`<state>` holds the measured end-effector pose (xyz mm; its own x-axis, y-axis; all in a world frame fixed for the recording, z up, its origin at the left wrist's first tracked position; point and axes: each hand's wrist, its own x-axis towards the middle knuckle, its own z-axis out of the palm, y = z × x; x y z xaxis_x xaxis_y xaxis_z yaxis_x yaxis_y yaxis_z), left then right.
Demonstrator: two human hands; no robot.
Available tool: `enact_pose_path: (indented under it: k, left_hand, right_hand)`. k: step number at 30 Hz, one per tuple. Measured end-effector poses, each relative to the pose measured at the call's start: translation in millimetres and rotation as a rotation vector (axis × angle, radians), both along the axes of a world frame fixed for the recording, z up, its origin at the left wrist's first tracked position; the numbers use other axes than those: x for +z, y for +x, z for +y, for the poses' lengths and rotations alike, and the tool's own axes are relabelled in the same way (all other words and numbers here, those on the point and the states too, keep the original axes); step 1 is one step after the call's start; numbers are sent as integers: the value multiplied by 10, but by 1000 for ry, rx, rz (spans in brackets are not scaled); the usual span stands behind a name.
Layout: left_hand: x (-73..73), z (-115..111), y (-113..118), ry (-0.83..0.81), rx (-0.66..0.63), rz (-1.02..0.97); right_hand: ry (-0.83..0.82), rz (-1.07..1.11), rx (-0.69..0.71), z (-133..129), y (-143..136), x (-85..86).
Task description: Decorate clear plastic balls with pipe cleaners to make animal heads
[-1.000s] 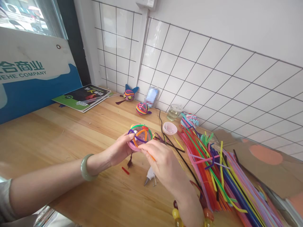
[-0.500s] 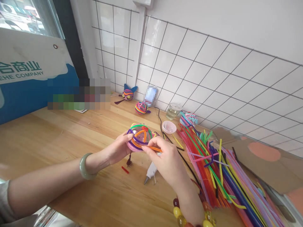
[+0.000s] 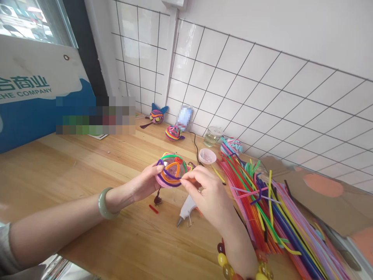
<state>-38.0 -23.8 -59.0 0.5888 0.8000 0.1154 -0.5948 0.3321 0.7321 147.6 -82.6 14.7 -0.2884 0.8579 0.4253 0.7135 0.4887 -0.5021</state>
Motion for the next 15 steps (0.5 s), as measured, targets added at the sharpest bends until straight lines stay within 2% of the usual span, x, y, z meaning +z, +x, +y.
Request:
enact_pose_path:
  k: [5, 15]
  left_hand:
    - [5, 4, -2, -22, -13, 1]
    - [-4, -7, 2, -47, -17, 20]
  right_hand:
    - [-78, -7, -17, -8, 0, 22]
    - [-108, -12, 6, 15, 4, 11]
